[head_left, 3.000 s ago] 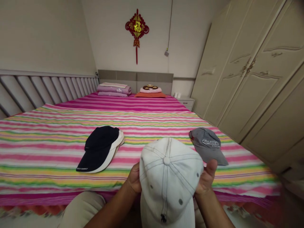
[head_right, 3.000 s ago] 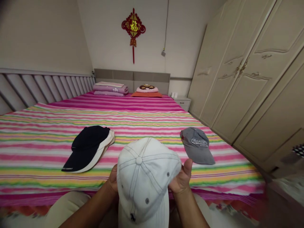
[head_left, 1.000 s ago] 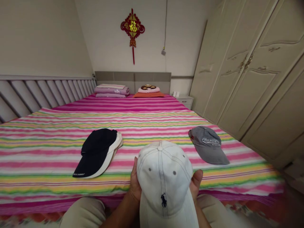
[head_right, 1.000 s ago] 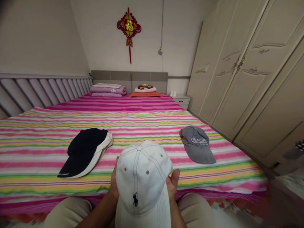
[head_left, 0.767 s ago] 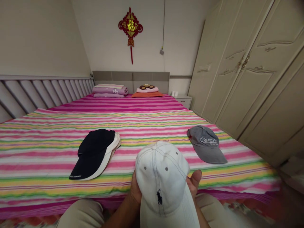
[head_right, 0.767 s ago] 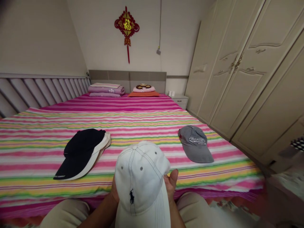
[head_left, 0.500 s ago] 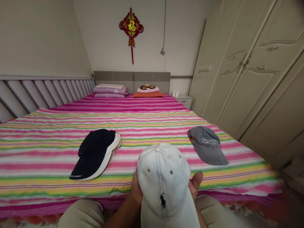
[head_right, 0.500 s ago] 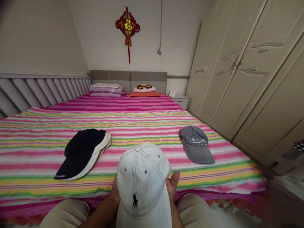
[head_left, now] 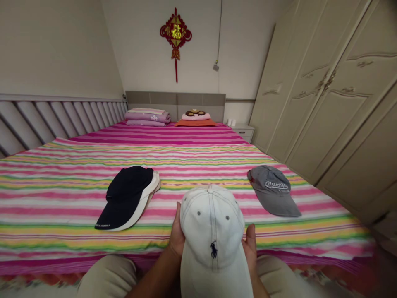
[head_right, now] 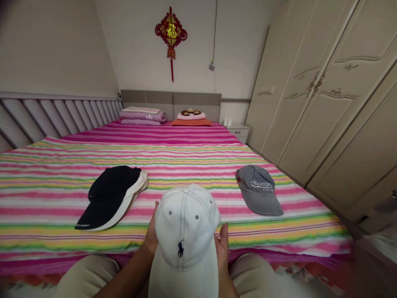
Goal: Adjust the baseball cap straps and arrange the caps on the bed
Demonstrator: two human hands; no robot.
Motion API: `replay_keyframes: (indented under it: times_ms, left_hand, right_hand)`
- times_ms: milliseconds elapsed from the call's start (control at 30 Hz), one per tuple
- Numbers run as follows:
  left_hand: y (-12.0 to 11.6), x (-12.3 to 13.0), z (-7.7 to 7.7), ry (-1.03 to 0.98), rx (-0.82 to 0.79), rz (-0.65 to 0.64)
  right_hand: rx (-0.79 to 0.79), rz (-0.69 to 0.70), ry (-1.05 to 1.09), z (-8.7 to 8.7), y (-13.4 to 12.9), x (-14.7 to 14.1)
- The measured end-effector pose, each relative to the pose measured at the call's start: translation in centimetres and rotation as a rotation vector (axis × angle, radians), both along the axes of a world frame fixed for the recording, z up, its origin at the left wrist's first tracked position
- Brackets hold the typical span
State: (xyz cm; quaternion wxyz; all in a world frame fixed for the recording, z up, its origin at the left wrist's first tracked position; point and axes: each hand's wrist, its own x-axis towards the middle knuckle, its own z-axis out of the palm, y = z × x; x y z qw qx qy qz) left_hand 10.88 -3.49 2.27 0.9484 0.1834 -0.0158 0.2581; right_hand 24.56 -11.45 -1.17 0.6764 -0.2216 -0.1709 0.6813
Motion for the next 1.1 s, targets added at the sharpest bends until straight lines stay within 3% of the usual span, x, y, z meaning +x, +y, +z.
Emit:
replay_keyframes:
  times_ms: [167, 233, 400, 533, 667, 900, 1100]
  left_hand:
    - [1.1, -0.5, -0.4, -0.01, -0.039, 0.027]
    - [1.2, -0.6, -0.4, -0.014, -0.059, 0.045]
    - [0.8, -0.8, -0.9, -0.015, -0.052, 0.148]
    - [0.3, -1.5, -2.7, -0.056, 0.079, 0.15]
    - [-0.3, -1.9, -4.0, 0.022, 0.19, 0.14]
    - [-0.8, -1.1, -3.8, 0.276, 0.22, 0.198]
    - [0.2, -0.7, -4.3, 0.289, 0.213, 0.257]
  right_hand:
    - [-0.042, 0.256, 0.122, -0.4, -2.3, -1.4]
    - [-0.056, 0.286, 0.147, -0.6, -2.9, -1.7]
    - [-0.087, 0.22, 0.149, -0.9, -2.9, -1.7]
    - [-0.108, 0.201, 0.139, -1.5, -2.5, -0.6]
    - [-0.079, 0.084, 0.11, -1.9, -2.1, 1.1]
    - [-0.02, 0.056, -0.003, -1.2, -2.3, 2.8]
    - [-0.061, -0.075, 0.08, -3.5, -3.7, 2.4]
